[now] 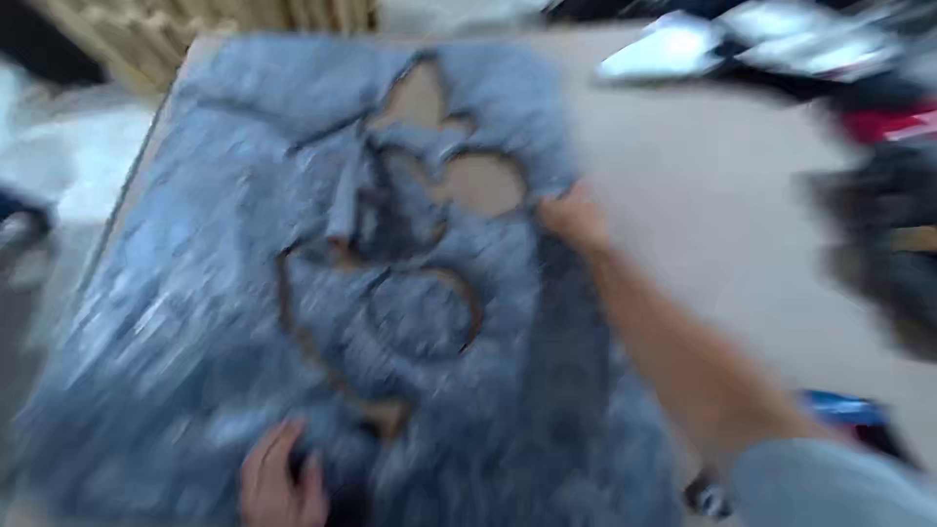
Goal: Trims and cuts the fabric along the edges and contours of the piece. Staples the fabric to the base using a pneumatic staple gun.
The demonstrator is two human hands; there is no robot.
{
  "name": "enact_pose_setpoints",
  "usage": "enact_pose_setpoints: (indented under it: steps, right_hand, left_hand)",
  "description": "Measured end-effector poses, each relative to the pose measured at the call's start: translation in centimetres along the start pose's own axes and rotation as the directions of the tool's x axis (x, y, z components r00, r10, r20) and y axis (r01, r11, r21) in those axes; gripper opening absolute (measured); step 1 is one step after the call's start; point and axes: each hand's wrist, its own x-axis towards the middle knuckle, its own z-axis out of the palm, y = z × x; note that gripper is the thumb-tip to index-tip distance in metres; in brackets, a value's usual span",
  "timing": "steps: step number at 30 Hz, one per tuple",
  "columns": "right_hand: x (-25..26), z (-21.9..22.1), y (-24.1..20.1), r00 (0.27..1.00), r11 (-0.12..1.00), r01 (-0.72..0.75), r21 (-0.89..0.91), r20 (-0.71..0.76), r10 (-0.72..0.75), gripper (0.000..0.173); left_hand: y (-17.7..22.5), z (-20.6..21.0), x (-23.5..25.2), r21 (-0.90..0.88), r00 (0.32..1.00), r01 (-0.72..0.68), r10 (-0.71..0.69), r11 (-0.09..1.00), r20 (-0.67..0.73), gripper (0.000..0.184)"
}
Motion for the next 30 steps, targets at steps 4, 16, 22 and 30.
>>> enact_pose_setpoints:
  steps: [4, 16, 22, 30]
  right_hand:
    - [-1.0, 0.2, 0.3, 0.998, 0.999, 0.044, 0.022, -0.044, -0.043, 0.080]
    - [-46.5, 9.4, 0.7, 0.517, 0.506, 0.836, 0.211, 0.003, -0.856, 0.036]
    - [-45.6, 9.7, 0.9, 0.480, 0.462, 0.860, 0.218, -0.034, -0.877, 0.035]
    - [-45.7, 9.4, -1.2, 0.250, 0.284, 0.945, 0.162, 0.202, -0.947, 0.045]
  left_hand:
    - [-1.7, -1.2, -1.0, -0.088, 0.959, 0.035, -0.058, 0.996, -0.277, 0.032]
    - [-1.0, -0.1, -3.1, 0.292, 0.942, -0.289, 0.216, 0.912, 0.258, 0.057]
    - [-1.2, 0.9, -1.9, 0.322, 0.948, -0.256, 0.171, 0.911, 0.269, 0.065]
    - [-2.5, 0.4, -5.2, 0.012, 0.932, -0.342, 0.341, 0.939, -0.120, 0.040]
